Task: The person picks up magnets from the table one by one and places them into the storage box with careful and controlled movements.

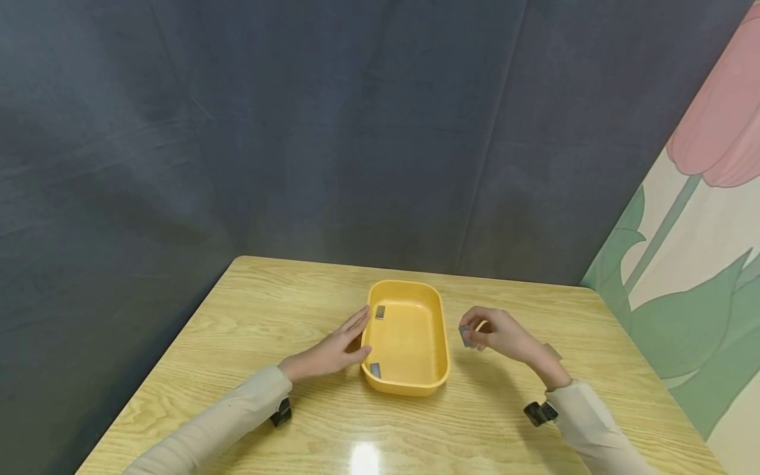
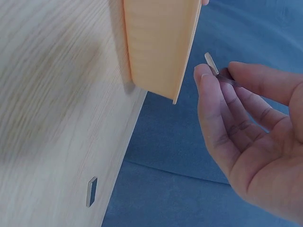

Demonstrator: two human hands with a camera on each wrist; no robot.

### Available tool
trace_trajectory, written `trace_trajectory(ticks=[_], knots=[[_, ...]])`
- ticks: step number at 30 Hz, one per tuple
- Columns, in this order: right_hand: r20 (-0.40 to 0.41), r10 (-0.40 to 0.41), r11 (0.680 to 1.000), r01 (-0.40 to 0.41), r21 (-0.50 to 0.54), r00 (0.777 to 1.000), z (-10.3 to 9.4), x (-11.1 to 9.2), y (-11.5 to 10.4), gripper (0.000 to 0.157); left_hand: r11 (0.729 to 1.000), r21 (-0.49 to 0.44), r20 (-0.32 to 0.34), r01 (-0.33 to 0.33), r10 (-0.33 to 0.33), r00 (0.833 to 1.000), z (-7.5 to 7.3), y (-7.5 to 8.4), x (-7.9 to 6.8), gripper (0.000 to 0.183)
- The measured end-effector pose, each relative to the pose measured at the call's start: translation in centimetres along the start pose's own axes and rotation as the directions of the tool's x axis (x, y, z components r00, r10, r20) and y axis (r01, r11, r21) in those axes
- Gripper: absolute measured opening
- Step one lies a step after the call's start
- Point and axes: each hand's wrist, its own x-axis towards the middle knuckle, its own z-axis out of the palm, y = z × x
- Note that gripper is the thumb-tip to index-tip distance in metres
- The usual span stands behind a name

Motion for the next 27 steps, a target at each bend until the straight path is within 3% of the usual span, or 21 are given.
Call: trace_trajectory(ticks=[14, 27], knots=[[0.019, -0.02, 0.999, 0.019, 0.026, 1.0, 0.9, 0.6, -0.8, 0.012, 1.0, -0.006, 0.003, -0.009, 0.009, 1.0, 0.0, -0.1, 0.0, 0.079], [0.009, -0.08, 0.996, 0.08, -0.037, 0.997, 1.7, 1.4, -1.4, 0.007, 1.0, -0.004, -0.004, -0.005, 0.005, 1.0, 0.0, -0.1, 0.1, 0.077]])
